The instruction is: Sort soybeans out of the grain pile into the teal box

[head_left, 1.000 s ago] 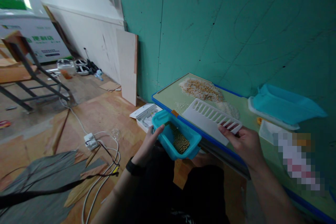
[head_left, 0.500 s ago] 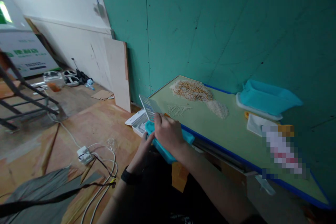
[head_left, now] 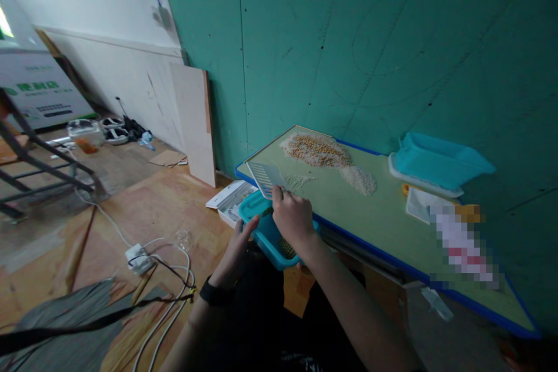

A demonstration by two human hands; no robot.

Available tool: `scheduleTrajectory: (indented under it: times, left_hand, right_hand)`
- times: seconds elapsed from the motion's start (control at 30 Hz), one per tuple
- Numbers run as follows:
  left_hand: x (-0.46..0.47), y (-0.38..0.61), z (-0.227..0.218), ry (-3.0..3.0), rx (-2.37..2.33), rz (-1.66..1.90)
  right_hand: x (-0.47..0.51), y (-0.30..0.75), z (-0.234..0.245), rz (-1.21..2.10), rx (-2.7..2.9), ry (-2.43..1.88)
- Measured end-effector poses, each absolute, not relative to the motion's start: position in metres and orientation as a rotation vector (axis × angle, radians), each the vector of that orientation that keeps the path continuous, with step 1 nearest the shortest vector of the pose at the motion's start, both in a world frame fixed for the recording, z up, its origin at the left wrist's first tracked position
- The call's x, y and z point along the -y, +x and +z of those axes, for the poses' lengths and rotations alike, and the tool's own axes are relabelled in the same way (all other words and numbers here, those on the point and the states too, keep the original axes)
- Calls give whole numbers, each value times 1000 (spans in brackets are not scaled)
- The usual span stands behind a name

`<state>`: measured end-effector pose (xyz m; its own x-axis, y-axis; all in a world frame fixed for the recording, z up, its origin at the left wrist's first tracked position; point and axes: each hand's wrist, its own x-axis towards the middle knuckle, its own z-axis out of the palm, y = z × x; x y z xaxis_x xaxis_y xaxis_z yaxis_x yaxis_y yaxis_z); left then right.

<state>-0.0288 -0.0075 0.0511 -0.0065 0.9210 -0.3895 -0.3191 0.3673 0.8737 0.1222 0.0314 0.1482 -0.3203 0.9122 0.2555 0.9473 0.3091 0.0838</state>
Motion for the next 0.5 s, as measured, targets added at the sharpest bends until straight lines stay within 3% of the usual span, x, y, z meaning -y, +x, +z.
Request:
scheduleTrajectory:
  times: [0.5]
  left_hand:
    - [13,-27,56,727,-1159,1070]
  right_hand:
    - [-16,178,141,-424,2319,-1768]
